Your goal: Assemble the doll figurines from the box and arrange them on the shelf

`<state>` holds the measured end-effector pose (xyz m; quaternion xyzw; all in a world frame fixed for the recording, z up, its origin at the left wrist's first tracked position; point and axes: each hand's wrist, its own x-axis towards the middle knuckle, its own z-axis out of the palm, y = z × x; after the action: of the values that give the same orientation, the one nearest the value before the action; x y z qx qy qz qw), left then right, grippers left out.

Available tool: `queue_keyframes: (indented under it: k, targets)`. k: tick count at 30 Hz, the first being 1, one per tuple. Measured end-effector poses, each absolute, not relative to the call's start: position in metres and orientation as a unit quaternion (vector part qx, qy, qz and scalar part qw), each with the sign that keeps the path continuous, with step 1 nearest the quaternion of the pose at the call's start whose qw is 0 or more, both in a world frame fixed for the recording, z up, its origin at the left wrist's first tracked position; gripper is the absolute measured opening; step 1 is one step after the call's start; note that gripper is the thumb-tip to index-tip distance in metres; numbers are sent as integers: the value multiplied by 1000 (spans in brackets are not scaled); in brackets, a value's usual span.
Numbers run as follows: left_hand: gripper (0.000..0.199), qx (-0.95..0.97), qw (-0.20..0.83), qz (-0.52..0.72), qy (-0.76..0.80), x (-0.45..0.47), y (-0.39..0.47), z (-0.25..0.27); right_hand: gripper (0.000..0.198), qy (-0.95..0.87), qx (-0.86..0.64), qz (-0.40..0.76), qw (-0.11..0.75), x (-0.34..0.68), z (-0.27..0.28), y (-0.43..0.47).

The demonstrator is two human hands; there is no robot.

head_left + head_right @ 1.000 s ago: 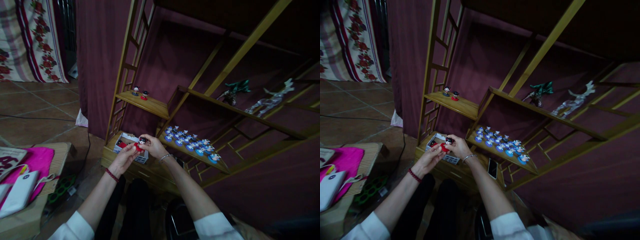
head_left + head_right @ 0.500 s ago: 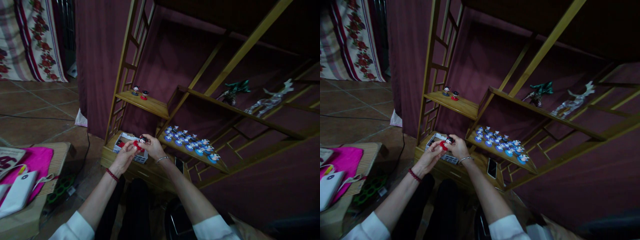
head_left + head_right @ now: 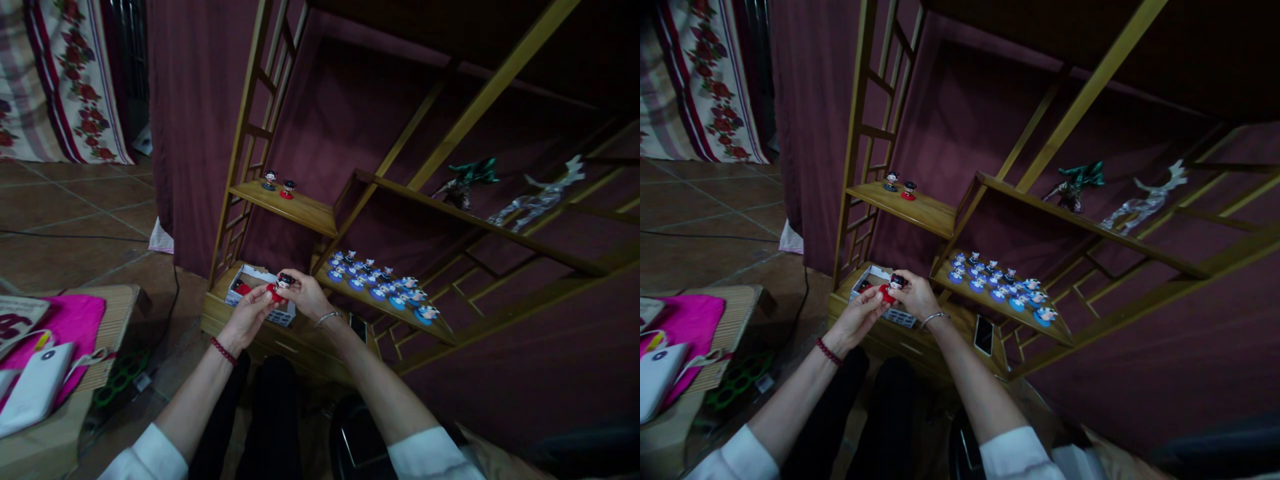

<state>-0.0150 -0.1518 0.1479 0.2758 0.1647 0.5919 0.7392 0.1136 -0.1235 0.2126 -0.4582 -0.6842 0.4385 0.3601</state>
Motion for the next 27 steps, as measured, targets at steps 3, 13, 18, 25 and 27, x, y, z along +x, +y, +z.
queue_keyframes:
  k: [3,13,18,25,27]
  targets:
    - [19,277,750,577,165,-16,-153,148,37,-686,-450,455,346,116,213,-124]
    - [13,261,771,561,151,-15,-152,144,32,-731,-428,435,307,121,220,-126]
    - [16,257,773,562,140,-15,-152,147,31,-777,-441,346,286,122,225,-124]
    - [18,249,774,567,136,-18,-148,160,52,-750,-401,413,326,123,226,-118]
    - [20,244,777,564,136,-19,-147,163,54,-748,-402,404,340,124,225,-117]
